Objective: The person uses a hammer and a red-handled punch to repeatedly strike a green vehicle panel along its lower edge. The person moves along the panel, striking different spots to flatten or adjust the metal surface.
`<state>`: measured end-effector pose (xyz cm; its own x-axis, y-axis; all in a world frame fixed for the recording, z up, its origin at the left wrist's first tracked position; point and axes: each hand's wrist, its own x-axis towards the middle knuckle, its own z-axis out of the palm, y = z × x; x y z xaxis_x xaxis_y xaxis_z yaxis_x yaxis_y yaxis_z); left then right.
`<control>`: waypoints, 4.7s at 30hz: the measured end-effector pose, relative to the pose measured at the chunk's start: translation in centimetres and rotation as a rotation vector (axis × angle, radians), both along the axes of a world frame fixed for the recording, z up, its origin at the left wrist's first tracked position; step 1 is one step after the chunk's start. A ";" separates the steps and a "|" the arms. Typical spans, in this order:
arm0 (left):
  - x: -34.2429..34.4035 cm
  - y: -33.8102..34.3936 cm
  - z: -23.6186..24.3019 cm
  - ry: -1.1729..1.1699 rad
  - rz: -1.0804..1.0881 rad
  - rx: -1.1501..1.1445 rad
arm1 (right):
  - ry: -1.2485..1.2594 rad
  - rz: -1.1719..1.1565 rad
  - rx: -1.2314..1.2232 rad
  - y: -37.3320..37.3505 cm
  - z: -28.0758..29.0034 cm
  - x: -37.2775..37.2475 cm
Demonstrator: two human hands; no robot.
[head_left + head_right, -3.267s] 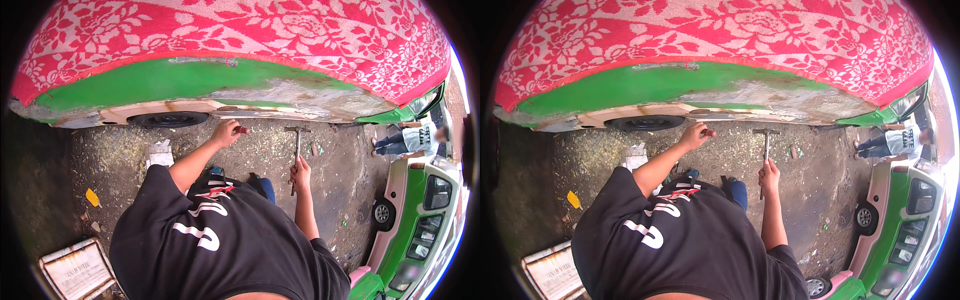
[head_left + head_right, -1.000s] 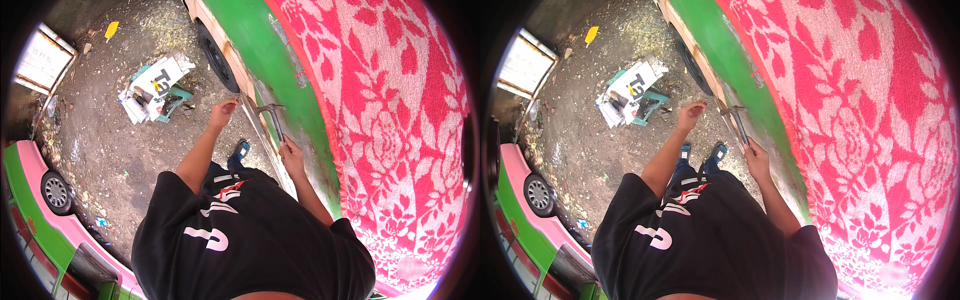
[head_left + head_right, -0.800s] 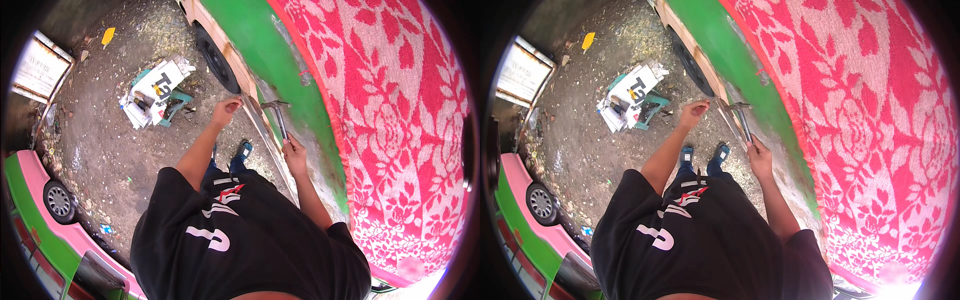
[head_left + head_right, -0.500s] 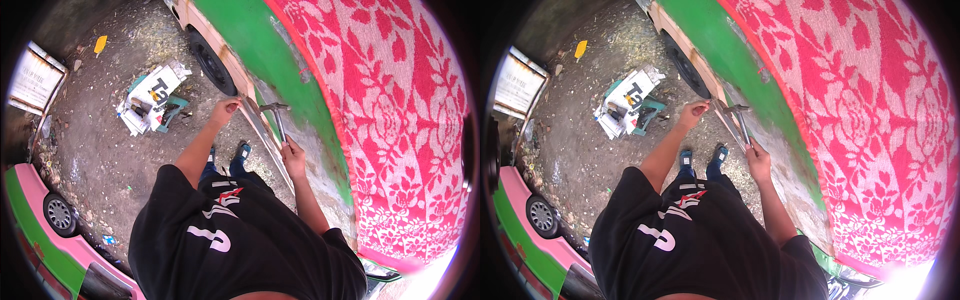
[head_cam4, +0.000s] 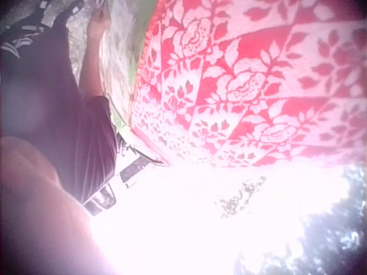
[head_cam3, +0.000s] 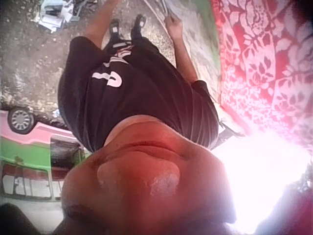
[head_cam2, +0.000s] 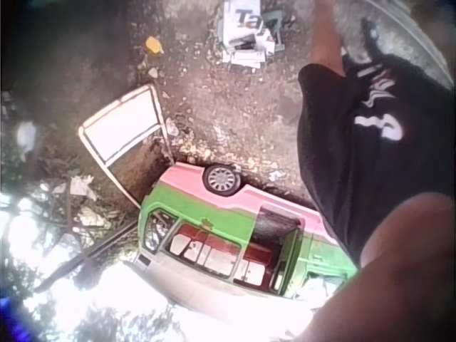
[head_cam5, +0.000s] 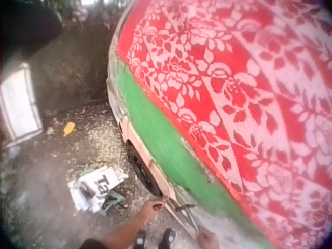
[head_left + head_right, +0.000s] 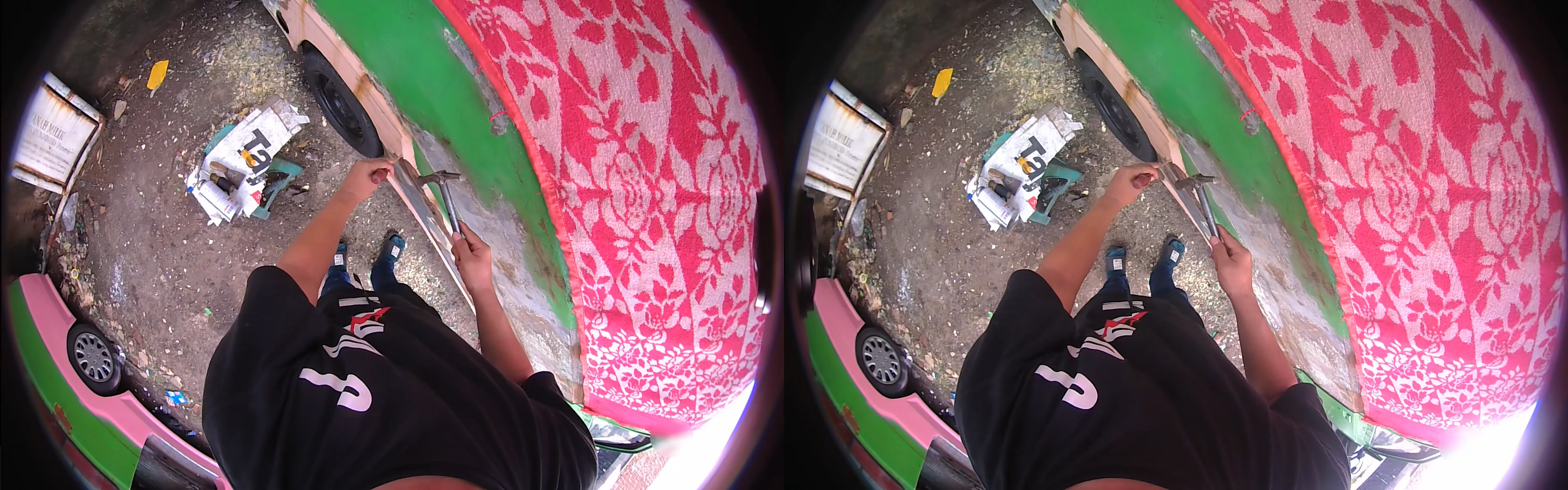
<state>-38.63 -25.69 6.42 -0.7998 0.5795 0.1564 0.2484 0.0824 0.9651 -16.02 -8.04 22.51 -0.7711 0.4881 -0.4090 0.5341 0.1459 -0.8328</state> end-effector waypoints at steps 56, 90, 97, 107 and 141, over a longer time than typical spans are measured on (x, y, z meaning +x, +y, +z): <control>2.9 -0.1 -0.1 0.025 0.198 0.209 | 0.178 0.019 0.455 -0.8 0.8 2.7; 11.2 7.5 -1.4 -0.023 0.117 0.119 | 0.165 0.207 0.493 2.1 1.4 9.9; 9.6 8.2 -2.8 0.027 0.008 0.221 | 0.490 0.458 0.596 1.4 2.3 7.2; 8.8 6.9 -1.7 -0.046 -0.172 0.117 | 0.467 0.444 0.576 2.0 0.9 8.0; 11.9 -1.5 2.7 0.159 -0.135 -0.146 | -0.004 -0.290 0.302 0.0 -2.6 18.1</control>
<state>-26.75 -27.18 9.15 -0.6860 0.7049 0.1806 0.4142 0.1741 0.8934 2.09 -8.02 19.95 -0.5831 0.7831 -0.2164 0.5918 0.2269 -0.7735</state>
